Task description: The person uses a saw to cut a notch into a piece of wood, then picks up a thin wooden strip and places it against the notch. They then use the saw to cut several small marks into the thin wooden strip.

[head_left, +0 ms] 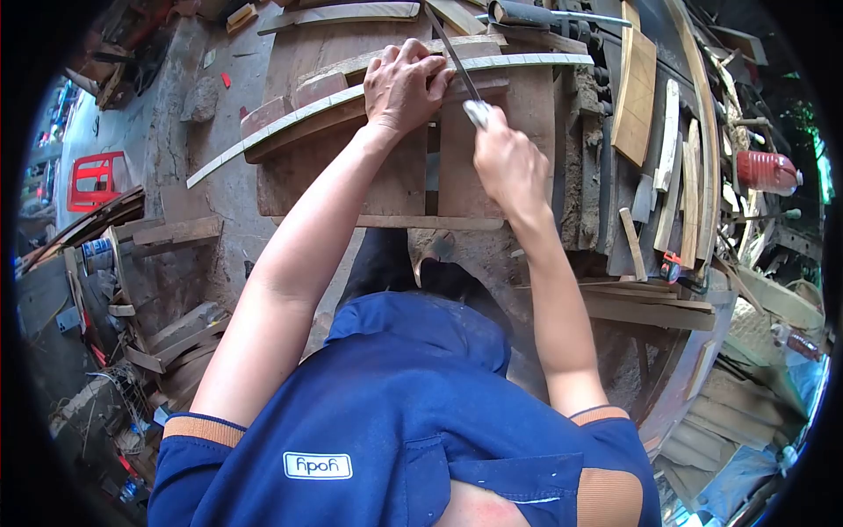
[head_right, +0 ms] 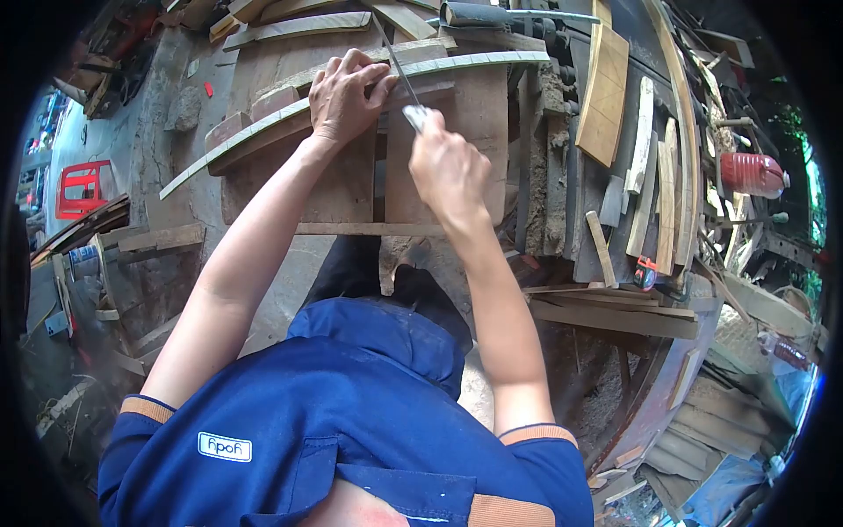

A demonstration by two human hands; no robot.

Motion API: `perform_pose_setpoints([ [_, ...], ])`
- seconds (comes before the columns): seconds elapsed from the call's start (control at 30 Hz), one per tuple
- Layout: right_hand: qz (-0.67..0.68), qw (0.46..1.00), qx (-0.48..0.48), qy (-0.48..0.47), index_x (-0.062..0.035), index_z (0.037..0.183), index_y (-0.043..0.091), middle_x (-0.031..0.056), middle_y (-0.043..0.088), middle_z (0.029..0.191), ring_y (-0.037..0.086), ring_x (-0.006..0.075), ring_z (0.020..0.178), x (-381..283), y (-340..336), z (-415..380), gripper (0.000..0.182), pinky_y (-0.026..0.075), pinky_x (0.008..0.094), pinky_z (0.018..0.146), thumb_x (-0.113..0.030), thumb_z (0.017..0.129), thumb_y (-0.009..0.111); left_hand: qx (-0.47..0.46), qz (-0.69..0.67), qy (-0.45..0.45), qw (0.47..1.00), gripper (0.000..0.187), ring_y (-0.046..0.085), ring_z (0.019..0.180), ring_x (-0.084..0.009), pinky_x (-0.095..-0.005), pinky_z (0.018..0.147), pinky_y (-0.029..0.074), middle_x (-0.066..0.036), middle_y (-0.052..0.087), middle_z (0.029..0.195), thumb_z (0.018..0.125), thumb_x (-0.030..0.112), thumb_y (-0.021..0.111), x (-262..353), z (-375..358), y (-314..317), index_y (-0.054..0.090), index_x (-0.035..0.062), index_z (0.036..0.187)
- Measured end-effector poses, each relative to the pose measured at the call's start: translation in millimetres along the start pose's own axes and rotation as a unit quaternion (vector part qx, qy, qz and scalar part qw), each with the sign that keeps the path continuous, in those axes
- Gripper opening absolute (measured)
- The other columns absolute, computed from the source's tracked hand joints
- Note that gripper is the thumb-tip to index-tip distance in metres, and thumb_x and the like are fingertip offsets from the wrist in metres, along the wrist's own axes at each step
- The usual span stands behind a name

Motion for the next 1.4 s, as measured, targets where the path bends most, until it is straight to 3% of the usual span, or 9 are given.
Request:
perform_pose_setpoints([
  [0.1, -0.011, 1.0, -0.025, 0.013, -0.0035, 0.101, 0.055, 0.0248, 0.07, 0.082, 0.07, 0.042, 0.078, 3, 5, -1, 0.02, 0.056, 0.0525, 0.07, -0.019, 0.096, 0.044, -0.003, 0.003, 0.002, 1.0, 0.021, 0.058, 0.098, -0.0217, -0.0388, 0.086, 0.044, 0.003, 0.062, 0.098, 0.086, 0.04, 0.066, -1, -5, 0, 0.076, 0.0233, 0.095],
  [0.2, -0.005, 0.999, 0.034, -0.014, -0.0031, 0.101, 0.056, 0.0258, 0.069, 0.08, 0.07, 0.0417, 0.078, -8, 13, 39, 0.021, 0.056, 0.0515, 0.07, -0.02, 0.096, 0.045, -0.007, 0.021, 0.002, 1.0, 0.024, 0.058, 0.098, -0.0202, -0.0373, 0.085, 0.045, 0.003, 0.062, 0.1, 0.085, 0.04, 0.069, 1, -1, 0, 0.075, 0.021, 0.098],
  [0.43, -0.028, 0.999, -0.02, 0.008, -0.0045, 0.103, 0.055, 0.0256, 0.069, 0.08, 0.07, 0.0416, 0.078, 4, 0, -4, 0.02, 0.056, 0.0521, 0.07, -0.02, 0.095, 0.045, -0.007, -0.004, 0.001, 1.0, 0.021, 0.057, 0.099, -0.0216, -0.0393, 0.088, 0.042, 0.002, 0.062, 0.099, 0.086, 0.039, 0.065, -1, -1, 0, 0.075, 0.0228, 0.094],
  [0.57, -0.014, 1.0, 0.018, -0.013, -0.0029, 0.101, 0.054, 0.0245, 0.07, 0.081, 0.07, 0.0415, 0.079, -6, 13, 35, 0.02, 0.056, 0.0528, 0.07, -0.019, 0.096, 0.045, -0.015, -0.001, -0.011, 1.0, 0.021, 0.058, 0.101, -0.022, -0.0401, 0.088, 0.043, 0.002, 0.062, 0.101, 0.085, 0.039, 0.066, -1, -1, 2, 0.075, 0.0225, 0.093],
  [0.77, -0.008, 1.0, -0.025, 0.012, -0.0026, 0.101, 0.055, 0.0254, 0.069, 0.081, 0.07, 0.0423, 0.08, 5, 0, -5, 0.021, 0.055, 0.0539, 0.071, -0.021, 0.096, 0.045, -0.016, 0.007, -0.001, 1.0, 0.023, 0.059, 0.099, -0.0209, -0.0379, 0.086, 0.045, 0.002, 0.062, 0.1, 0.085, 0.039, 0.068, 1, 0, -2, 0.075, 0.0201, 0.097],
  [0.93, -0.002, 1.0, 0.015, -0.006, -0.0025, 0.1, 0.056, 0.026, 0.069, 0.081, 0.069, 0.0432, 0.08, -8, 11, 36, 0.022, 0.055, 0.0536, 0.072, -0.021, 0.096, 0.043, -0.008, 0.012, 0.003, 1.0, 0.023, 0.058, 0.099, -0.0208, -0.0379, 0.086, 0.045, 0.003, 0.062, 0.1, 0.085, 0.039, 0.068, 1, -1, -2, 0.075, 0.0208, 0.098],
  [1.17, -0.014, 0.999, -0.031, 0.023, -0.0028, 0.101, 0.056, 0.0268, 0.069, 0.083, 0.069, 0.0438, 0.081, 6, -4, -9, 0.023, 0.055, 0.0531, 0.073, -0.021, 0.096, 0.043, -0.016, 0.007, -0.003, 1.0, 0.024, 0.058, 0.1, -0.0207, -0.0379, 0.086, 0.045, 0.003, 0.062, 0.102, 0.086, 0.039, 0.068, -2, 0, -2, 0.075, 0.0208, 0.099],
  [1.37, -0.007, 1.0, 0.012, 0.006, -0.0031, 0.105, 0.055, 0.0262, 0.07, 0.083, 0.07, 0.0427, 0.081, -2, 14, 32, 0.023, 0.056, 0.0532, 0.073, -0.02, 0.096, 0.044, -0.017, 0.002, -0.01, 1.0, 0.022, 0.057, 0.101, -0.0214, -0.0393, 0.089, 0.042, 0.003, 0.062, 0.102, 0.086, 0.04, 0.065, -2, 0, 3, 0.076, 0.0238, 0.096],
  [1.4, -0.007, 1.0, 0.006, 0.009, -0.0031, 0.104, 0.055, 0.0263, 0.07, 0.083, 0.07, 0.0424, 0.081, -2, 12, 26, 0.022, 0.056, 0.0533, 0.073, -0.02, 0.096, 0.044, -0.023, 0.014, 0.004, 1.0, 0.025, 0.058, 0.099, -0.0211, -0.0378, 0.087, 0.045, 0.003, 0.062, 0.102, 0.085, 0.04, 0.068, 0, 0, -1, 0.075, 0.0203, 0.099],
])
Point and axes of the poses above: each hand's wrist, its own z-axis towards the middle knuckle, its own y-axis out of the palm, x = y × z, the point moved 5 cm from there along z, towards the middle knuckle
